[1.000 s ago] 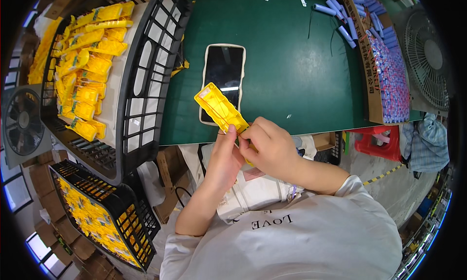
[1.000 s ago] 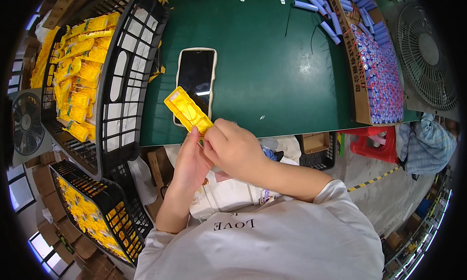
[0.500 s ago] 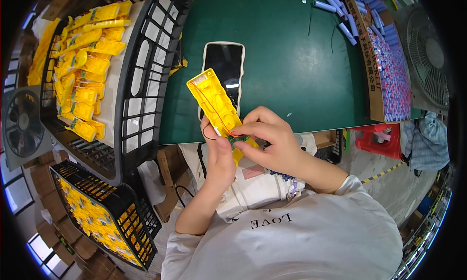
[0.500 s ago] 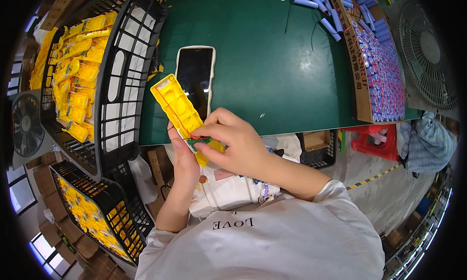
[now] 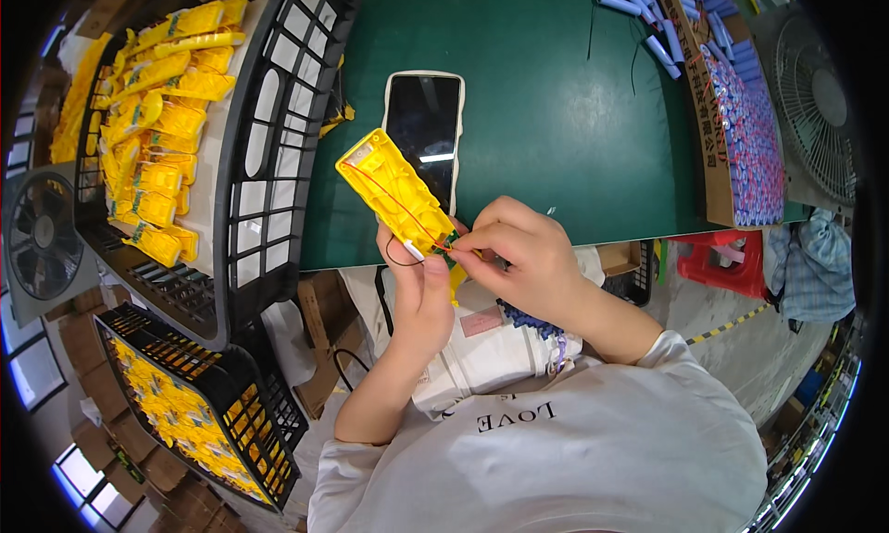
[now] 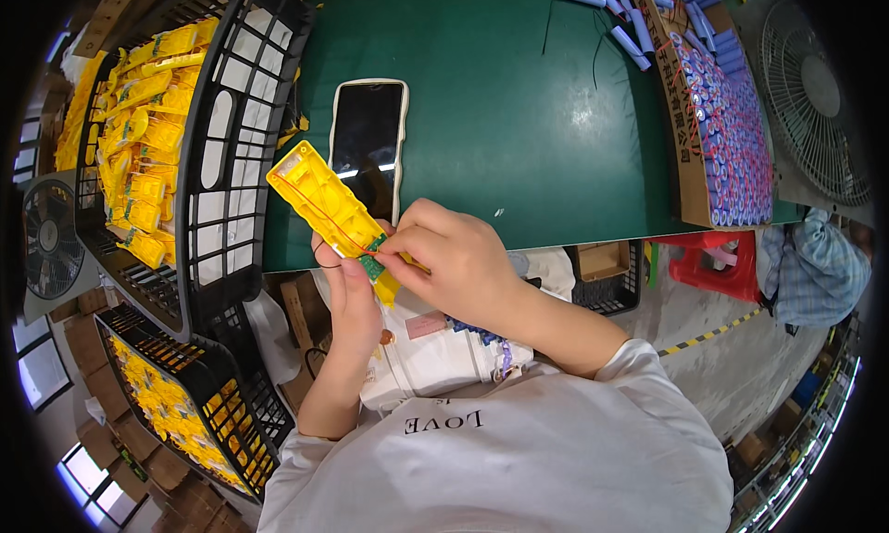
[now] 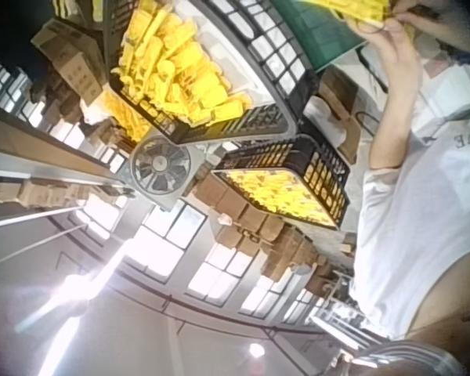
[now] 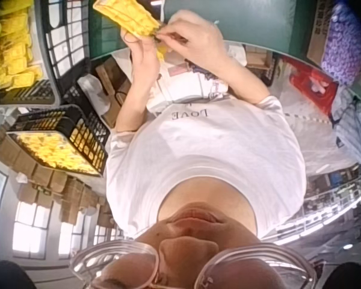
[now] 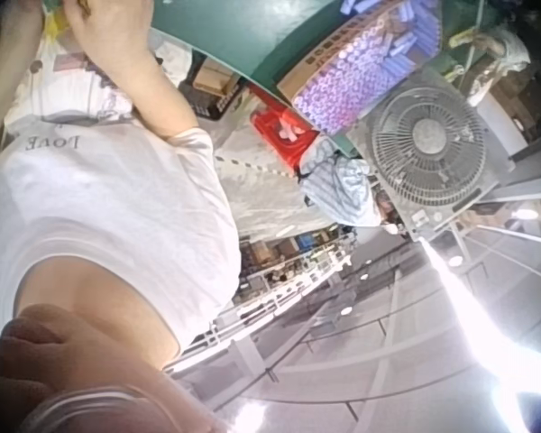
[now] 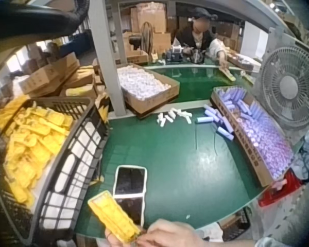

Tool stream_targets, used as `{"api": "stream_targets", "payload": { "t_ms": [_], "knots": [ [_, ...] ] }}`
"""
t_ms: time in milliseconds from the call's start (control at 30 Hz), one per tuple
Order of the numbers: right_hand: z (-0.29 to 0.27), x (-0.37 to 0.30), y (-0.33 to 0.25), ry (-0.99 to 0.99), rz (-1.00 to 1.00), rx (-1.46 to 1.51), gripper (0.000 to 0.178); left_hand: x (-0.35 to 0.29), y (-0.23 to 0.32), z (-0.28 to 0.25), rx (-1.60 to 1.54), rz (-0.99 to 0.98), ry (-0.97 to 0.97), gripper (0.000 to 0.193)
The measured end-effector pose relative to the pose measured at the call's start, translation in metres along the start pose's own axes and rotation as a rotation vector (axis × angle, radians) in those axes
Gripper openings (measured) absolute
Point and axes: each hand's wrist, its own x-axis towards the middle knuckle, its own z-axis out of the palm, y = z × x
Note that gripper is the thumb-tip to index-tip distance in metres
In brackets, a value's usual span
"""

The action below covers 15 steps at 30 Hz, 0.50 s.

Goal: The person assembles a portable power bank by hand, inserting a battery and a circuit board into a yellow plastic casing.

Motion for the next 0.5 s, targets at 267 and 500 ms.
{"api": "stream_targets", "payload": {
  "t_ms": [267,500],
  "knots": [
    [-0.006,0.003,0.006,-0.042,-0.214,-0.205,0.015,-0.001,0.005,0.001,-0.04,-0.061,-0.015,0.051],
    [-0.002,0.006,0.011,-0.022,-0.272,-0.196,0.021,-0.001,0.007,0.004,-0.056,-0.135,-0.011,0.055]
  ]
}}
